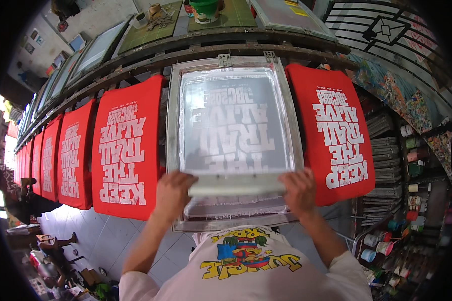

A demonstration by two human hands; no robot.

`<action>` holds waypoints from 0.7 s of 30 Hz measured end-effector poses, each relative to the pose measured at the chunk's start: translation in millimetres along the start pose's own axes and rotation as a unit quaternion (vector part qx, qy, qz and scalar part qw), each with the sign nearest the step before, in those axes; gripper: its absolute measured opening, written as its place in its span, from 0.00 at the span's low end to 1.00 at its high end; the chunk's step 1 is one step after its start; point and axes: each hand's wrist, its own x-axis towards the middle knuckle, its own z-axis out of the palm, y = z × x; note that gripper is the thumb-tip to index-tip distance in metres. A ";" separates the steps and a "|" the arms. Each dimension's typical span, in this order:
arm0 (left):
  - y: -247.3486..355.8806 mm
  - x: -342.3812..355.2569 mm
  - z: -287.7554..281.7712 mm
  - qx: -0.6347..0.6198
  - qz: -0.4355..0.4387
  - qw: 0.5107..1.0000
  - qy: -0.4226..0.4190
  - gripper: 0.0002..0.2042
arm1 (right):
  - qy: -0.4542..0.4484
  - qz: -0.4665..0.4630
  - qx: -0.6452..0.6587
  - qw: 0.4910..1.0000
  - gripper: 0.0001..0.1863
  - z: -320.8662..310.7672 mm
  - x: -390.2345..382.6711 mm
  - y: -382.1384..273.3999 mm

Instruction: The person applies white ink to red t-shirts using a squeegee and a screen printing frame. They repeatedly press the squeegee across the screen to transfer the design and then lift the frame to check the print.

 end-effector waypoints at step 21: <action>-216.7 342.7 41.7 0.115 -0.024 0.993 -0.015 0.24 | -0.038 -0.065 -0.133 0.988 0.16 160.3 373.3 194.8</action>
